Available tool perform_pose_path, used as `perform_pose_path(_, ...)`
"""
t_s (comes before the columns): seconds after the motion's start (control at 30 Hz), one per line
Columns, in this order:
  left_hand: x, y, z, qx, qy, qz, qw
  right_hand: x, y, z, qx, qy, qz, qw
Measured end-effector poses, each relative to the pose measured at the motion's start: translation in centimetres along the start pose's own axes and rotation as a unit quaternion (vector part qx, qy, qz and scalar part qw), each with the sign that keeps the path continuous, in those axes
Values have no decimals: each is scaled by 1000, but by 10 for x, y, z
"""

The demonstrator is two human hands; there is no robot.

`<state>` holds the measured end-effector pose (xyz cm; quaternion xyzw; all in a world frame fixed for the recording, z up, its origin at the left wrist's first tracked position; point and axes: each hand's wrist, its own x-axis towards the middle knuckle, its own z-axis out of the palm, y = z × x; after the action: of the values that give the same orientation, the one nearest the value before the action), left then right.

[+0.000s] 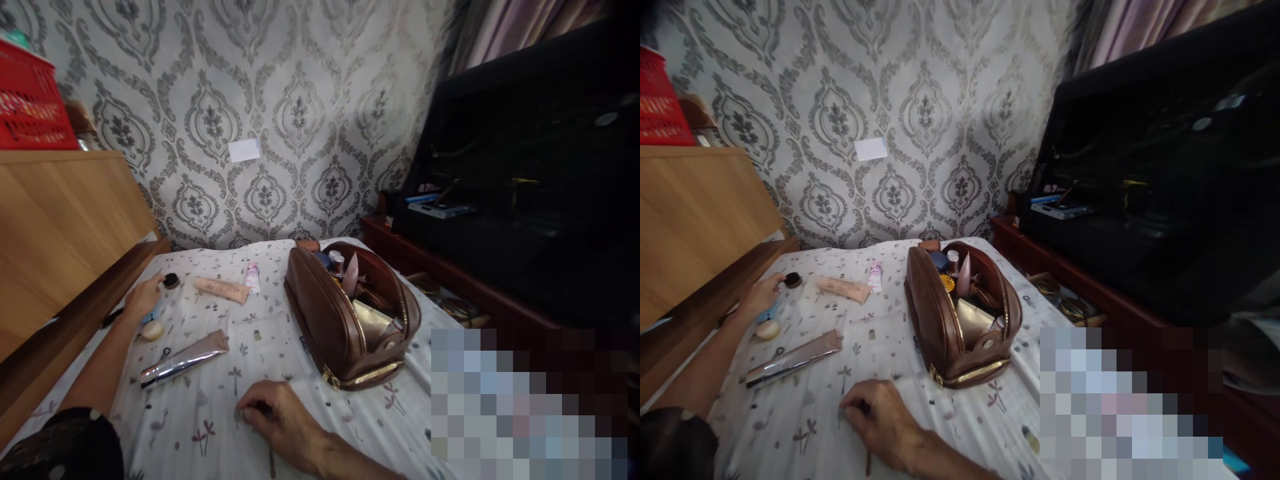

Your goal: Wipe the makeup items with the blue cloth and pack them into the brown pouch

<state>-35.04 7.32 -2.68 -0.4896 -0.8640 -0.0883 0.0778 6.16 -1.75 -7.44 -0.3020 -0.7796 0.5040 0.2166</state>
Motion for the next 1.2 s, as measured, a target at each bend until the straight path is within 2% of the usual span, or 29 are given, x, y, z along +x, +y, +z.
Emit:
perform_pose_path(0.43, -23, 52, 0, -57, 24, 100, 993, 1, -1, 0, 3, -8, -10, 1000)
perform_pose_path(0.57, -28, 68, 7, -41, 27, 83, 995, 1, 0, 0, 10, -7, -10, 1000)
perform_pose_path(0.7, -26, 72, 12, -21, -22, 48, 998, 1, -1, 0, 16, -4, -15, 1000)
perform_pose_path(0.87, -30, 73, 7, -30, -80, 91, 992, 2, 0, 1, 12, -8, -29, 999)
perform_pose_path(1.1, -56, 95, -3, -75, -80, 175, 979, 2, 1, 1, 11, -4, -45, 999)
perform_pose_path(1.2, -71, 101, -4, -79, -74, 170, 980, 2, 1, 1, 10, -5, -46, 999)
